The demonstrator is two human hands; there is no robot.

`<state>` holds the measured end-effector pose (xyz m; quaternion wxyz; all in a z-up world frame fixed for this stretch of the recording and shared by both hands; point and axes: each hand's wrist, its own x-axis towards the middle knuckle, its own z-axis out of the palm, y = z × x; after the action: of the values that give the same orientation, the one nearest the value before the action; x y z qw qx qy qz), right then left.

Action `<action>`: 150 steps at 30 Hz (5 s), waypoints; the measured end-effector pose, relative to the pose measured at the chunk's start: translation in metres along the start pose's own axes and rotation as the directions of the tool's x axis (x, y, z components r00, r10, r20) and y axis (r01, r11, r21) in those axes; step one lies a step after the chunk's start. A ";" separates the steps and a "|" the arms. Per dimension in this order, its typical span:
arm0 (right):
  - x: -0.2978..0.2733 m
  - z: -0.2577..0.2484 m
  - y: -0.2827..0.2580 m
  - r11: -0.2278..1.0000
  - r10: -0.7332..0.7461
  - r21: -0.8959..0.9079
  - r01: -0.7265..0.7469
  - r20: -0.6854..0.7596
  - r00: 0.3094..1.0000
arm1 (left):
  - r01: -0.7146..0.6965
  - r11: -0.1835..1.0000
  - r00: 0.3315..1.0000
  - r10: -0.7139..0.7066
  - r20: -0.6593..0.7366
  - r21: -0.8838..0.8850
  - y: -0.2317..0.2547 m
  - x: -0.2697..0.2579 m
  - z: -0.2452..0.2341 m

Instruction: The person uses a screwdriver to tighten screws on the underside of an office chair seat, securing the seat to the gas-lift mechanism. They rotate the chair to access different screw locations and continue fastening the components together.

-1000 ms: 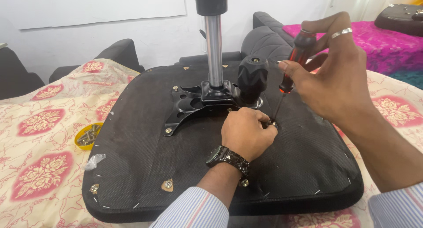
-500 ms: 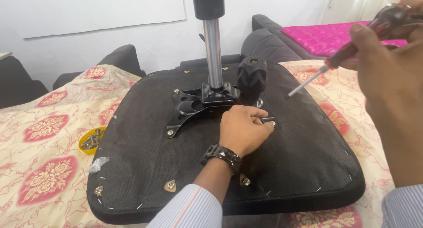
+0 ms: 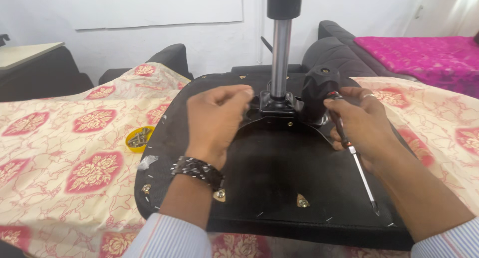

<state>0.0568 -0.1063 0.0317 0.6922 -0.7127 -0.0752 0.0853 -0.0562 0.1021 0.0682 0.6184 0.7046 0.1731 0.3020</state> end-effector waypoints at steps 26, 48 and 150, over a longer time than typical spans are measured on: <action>-0.029 0.081 -0.014 0.823 0.224 -0.563 0.078 0.448 0.866 | 0.429 0.382 0.897 -0.076 -0.435 0.819 -0.113 0.088 -0.217; -0.026 0.081 -0.012 0.860 0.196 -0.504 0.075 0.463 0.865 | 0.369 0.188 0.928 -0.131 -0.349 0.910 -0.111 0.104 -0.203; -0.008 -0.047 -0.026 0.828 0.275 -0.547 -0.121 0.208 0.939 | 0.194 0.979 0.794 -0.192 0.576 0.060 -0.001 -0.025 0.074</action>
<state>0.0596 -0.1536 0.0586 0.4401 -0.8594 -0.1171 0.2324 -0.0279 0.0304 0.0582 0.6699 0.7409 0.0472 0.0090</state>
